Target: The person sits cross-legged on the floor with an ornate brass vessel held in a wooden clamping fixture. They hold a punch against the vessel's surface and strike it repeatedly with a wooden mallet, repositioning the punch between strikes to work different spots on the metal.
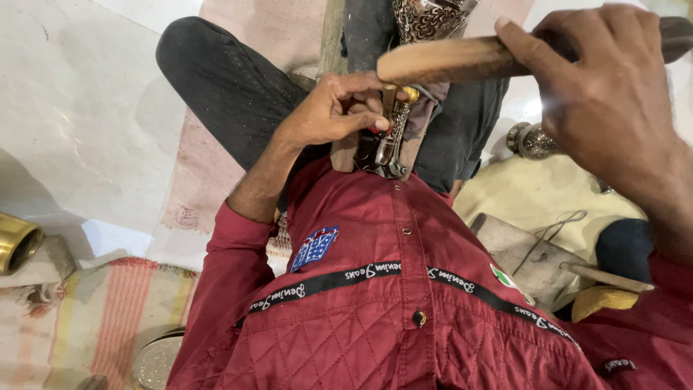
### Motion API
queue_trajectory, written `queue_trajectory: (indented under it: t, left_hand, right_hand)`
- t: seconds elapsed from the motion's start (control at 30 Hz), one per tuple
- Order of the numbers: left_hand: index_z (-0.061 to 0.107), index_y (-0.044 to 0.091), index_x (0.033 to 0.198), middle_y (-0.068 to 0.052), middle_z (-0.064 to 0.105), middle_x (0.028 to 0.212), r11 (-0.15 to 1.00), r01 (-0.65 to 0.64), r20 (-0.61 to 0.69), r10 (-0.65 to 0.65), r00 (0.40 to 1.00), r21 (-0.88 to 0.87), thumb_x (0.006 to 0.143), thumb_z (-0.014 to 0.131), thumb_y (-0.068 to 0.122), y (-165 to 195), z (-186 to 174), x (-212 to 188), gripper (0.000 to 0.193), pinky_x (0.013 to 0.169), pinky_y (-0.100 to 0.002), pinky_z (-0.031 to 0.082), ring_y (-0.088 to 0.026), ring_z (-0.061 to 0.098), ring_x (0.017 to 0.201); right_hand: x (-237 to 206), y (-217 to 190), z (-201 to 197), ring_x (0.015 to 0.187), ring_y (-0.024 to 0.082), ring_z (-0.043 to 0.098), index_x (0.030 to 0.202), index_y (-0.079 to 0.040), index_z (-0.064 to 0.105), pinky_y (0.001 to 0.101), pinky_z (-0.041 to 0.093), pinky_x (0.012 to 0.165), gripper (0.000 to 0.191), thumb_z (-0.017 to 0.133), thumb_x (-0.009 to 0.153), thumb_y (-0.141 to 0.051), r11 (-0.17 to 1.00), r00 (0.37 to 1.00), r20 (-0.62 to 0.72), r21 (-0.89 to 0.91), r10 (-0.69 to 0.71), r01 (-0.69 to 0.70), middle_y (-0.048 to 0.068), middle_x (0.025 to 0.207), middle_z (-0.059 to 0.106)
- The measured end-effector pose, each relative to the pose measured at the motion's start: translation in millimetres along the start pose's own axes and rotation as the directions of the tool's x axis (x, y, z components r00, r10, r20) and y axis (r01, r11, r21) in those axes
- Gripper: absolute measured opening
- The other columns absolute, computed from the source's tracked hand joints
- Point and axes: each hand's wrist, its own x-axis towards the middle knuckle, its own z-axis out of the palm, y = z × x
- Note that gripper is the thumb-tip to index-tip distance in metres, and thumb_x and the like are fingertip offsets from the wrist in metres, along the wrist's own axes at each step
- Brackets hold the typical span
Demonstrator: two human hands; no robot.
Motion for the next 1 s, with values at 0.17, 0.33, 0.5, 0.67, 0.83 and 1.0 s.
queue_trajectory:
  t: [0.17, 0.33, 0.5, 0.67, 0.83, 1.0]
  left_hand:
    - [0.064, 0.005, 0.141, 0.002, 0.071, 0.087, 1.000, 0.009, -0.008, -0.009, 1.000, 0.025, 0.097, 0.081, 0.004, 2, -1, 0, 0.047, 0.075, -0.020, 0.053, -0.003, 0.065, 0.082]
    - [0.064, 0.005, 0.144, 0.001, 0.069, 0.088, 0.999, -0.036, 0.028, 0.037, 0.999, -0.008, 0.101, 0.079, 0.004, 3, -3, 1, 0.046, 0.079, -0.021, 0.054, -0.005, 0.066, 0.084]
    - [0.066, 0.006, 0.139, 0.000, 0.075, 0.090, 0.995, -0.070, 0.025, 0.068, 0.997, 0.077, 0.100, 0.080, 0.006, 3, -4, 1, 0.042, 0.076, -0.021, 0.056, -0.005, 0.069, 0.082]
    - [0.064, 0.006, 0.141, -0.001, 0.074, 0.089, 0.999, -0.025, 0.000, 0.025, 1.000, 0.022, 0.098, 0.081, 0.008, 0, -3, -4, 0.047, 0.074, -0.021, 0.054, -0.004, 0.068, 0.081]
    - [0.066, 0.004, 0.134, -0.005, 0.077, 0.094, 0.994, -0.085, -0.212, 0.098, 0.972, 0.069, 0.100, 0.077, 0.009, -9, 2, 0, 0.035, 0.072, -0.026, 0.061, -0.010, 0.076, 0.085]
    - [0.058, 0.000, 0.135, -0.010, 0.074, 0.100, 0.964, -0.224, -0.649, 0.263, 0.714, 0.144, 0.104, 0.072, 0.007, -10, 23, -2, 0.035, 0.083, -0.038, 0.067, -0.023, 0.082, 0.096]
  right_hand:
    - [7, -2, -4, 0.108, 0.032, 0.062, 0.130, -0.005, 0.066, 0.0407, 0.050, 0.097, 0.030, 0.075, 0.101, 0.000, 0.979, 0.992, 0.081, 0.169, 0.100, -0.112, 0.013, 0.117, 0.065]
    - [17, -8, -11, 0.099, 0.034, 0.065, 0.131, -0.006, 0.073, 0.0454, 0.052, 0.087, 0.050, 0.077, 0.081, 0.003, 0.995, 1.000, 0.026, -0.101, -0.008, 0.010, 0.014, 0.108, 0.068]
    - [14, -7, -8, 0.100, 0.032, 0.067, 0.127, -0.008, 0.069, 0.0441, 0.056, 0.089, 0.034, 0.075, 0.095, 0.002, 0.998, 0.999, 0.014, 0.030, 0.048, -0.048, 0.012, 0.109, 0.066]
    - [4, -6, -2, 0.106, 0.031, 0.066, 0.132, -0.005, 0.062, 0.0409, 0.055, 0.092, 0.027, 0.067, 0.107, 0.002, 0.929, 0.982, 0.066, 0.316, 0.179, -0.190, 0.014, 0.117, 0.065]
    - [-15, -1, 17, 0.100, 0.032, 0.063, 0.138, -0.004, 0.066, 0.0433, 0.054, 0.087, 0.045, 0.076, 0.094, -0.002, 0.990, 0.990, 0.006, -0.016, 0.138, -0.138, 0.017, 0.113, 0.065]
    - [-36, 22, 60, 0.097, 0.022, 0.053, 0.136, 0.003, 0.056, 0.0338, 0.044, 0.084, 0.038, 0.073, 0.103, -0.006, 0.825, 0.909, -0.086, 0.460, 0.409, -0.327, 0.012, 0.108, 0.053]
